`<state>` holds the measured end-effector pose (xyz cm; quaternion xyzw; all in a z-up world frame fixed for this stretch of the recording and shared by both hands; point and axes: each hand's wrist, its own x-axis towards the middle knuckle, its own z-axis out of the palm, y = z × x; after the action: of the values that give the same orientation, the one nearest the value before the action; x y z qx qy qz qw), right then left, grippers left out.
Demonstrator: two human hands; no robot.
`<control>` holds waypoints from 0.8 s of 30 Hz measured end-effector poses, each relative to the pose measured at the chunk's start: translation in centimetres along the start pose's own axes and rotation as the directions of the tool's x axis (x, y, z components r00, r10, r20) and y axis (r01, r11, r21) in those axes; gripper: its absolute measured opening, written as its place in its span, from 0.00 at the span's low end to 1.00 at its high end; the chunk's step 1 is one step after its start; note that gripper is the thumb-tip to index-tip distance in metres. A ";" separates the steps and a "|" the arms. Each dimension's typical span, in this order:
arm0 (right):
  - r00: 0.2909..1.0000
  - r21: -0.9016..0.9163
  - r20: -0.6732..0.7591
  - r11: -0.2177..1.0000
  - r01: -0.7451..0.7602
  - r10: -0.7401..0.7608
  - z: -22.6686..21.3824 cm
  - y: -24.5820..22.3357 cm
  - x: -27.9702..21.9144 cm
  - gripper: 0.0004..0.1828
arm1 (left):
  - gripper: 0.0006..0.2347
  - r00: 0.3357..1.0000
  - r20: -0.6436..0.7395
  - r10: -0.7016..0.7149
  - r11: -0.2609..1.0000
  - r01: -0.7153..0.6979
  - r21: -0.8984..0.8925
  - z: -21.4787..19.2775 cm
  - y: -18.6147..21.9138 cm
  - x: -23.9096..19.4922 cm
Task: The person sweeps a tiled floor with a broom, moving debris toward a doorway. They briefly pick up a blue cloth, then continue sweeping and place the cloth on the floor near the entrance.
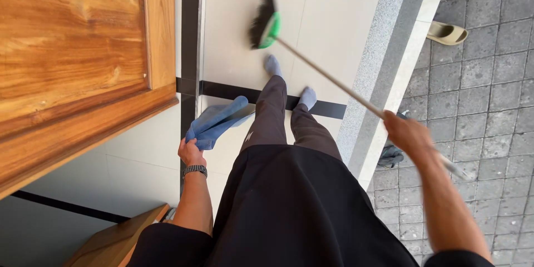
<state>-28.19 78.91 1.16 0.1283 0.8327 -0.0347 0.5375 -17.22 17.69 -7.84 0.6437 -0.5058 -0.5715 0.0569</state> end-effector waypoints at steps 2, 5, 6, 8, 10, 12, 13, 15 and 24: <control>0.993 -0.120 -0.012 0.986 0.114 -0.116 -0.9 -8.2 3.8 0.21 | 0.17 1.000 0.013 0.006 1.000 -0.006 0.000 0.9 1.6 -0.3; 0.937 -0.128 -0.092 0.937 0.325 -0.338 -1.2 -16.4 9.1 0.17 | 0.17 1.000 0.000 -0.029 0.999 0.029 0.020 2.3 3.7 -0.1; 0.913 -0.170 -0.138 0.918 0.359 -0.383 -1.3 -17.0 10.2 0.17 | 0.17 1.000 0.011 -0.023 1.000 0.023 0.003 2.5 4.1 0.4; 0.894 -0.206 -0.180 0.904 0.374 -0.411 -1.8 -16.1 10.3 0.16 | 0.17 0.999 0.035 -0.027 1.000 0.027 -0.001 2.1 5.4 2.2; 0.994 -0.120 -0.011 0.987 0.110 -0.112 -4.2 -11.5 8.6 0.13 | 0.17 0.997 0.080 -0.024 0.999 0.027 -0.035 3.3 5.8 4.2; 1.000 -0.089 -0.002 0.996 -0.004 0.004 -3.0 -2.5 7.7 0.15 | 0.16 0.996 0.080 -0.026 0.999 0.028 -0.022 6.0 7.1 4.6; 0.994 -0.055 0.024 0.993 -0.107 0.108 -1.9 1.5 6.9 0.17 | 0.16 0.998 0.065 -0.023 1.000 0.023 0.002 6.2 7.9 4.8; 0.965 -0.028 0.030 0.966 -0.259 0.259 -1.6 7.1 2.9 0.19 | 0.16 0.997 0.074 -0.032 0.999 0.031 0.013 6.9 8.5 5.7; 0.844 -0.102 -0.384 0.891 -0.441 0.374 2.9 27.2 1.7 0.21 | 0.16 0.996 0.047 -0.078 0.987 0.071 0.141 8.9 8.4 10.1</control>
<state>-19.48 104.92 0.55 0.2560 0.8686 0.1826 0.3830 -30.85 10.91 -12.29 0.6494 -0.5214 -0.5531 -0.0228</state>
